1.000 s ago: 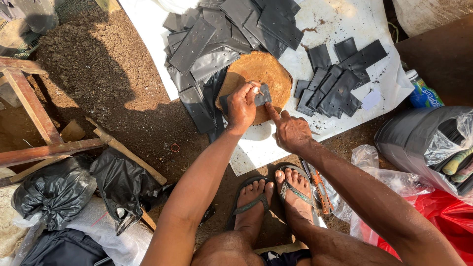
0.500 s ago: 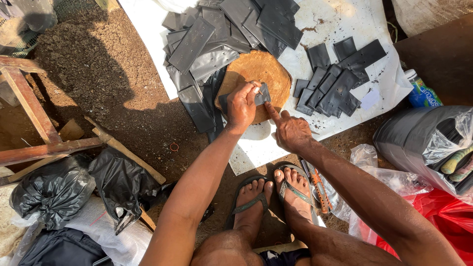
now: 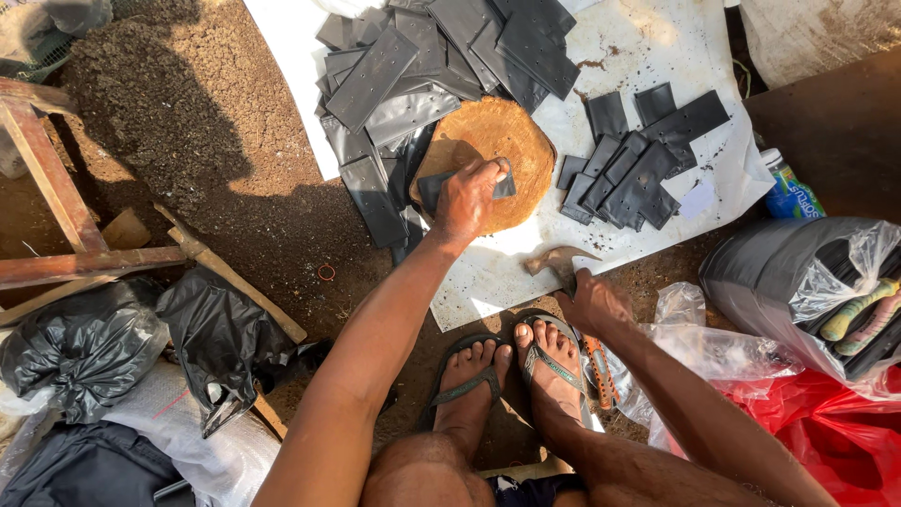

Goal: The person repeatedly places small black rubber pieces on a wooden block and strikes them with a hammer. They occasionally pause to pick up and inspect a stack of similar pieces, then resume hammering individual items one at a time.

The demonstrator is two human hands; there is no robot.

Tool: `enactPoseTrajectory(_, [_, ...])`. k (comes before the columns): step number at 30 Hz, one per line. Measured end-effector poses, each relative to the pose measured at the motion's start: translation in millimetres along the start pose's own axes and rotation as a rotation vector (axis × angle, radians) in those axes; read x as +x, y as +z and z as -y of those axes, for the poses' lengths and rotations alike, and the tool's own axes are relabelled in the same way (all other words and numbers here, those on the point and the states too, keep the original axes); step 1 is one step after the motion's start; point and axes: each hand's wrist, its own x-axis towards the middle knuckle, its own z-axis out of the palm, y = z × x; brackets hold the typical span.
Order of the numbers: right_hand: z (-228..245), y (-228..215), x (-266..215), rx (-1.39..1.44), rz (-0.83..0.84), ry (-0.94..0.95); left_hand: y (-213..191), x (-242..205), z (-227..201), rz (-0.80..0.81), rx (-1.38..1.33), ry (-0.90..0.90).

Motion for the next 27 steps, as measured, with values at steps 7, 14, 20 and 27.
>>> enactPoseTrajectory(7, [-18.4, 37.3, 20.1, 0.099, -0.119, -0.052, 0.3, 0.9, 3.9, 0.001, -0.037, 0.033])
enactPoseTrajectory(14, [-22.4, 0.3, -11.9, 0.633, 0.007, -0.131, -1.4, -2.4, 5.3, -0.004, -0.056, 0.080])
enactPoseTrajectory(20, [6.9, -65.2, -41.0, 0.431, -0.410, -0.416, 1.5, -3.4, 7.5, -0.020, -0.008, 0.106])
enactPoseTrajectory(27, [62.3, -161.3, -93.7, 0.232, -0.831, -0.770, 2.8, -4.9, 8.2, -0.025, 0.031, 0.057])
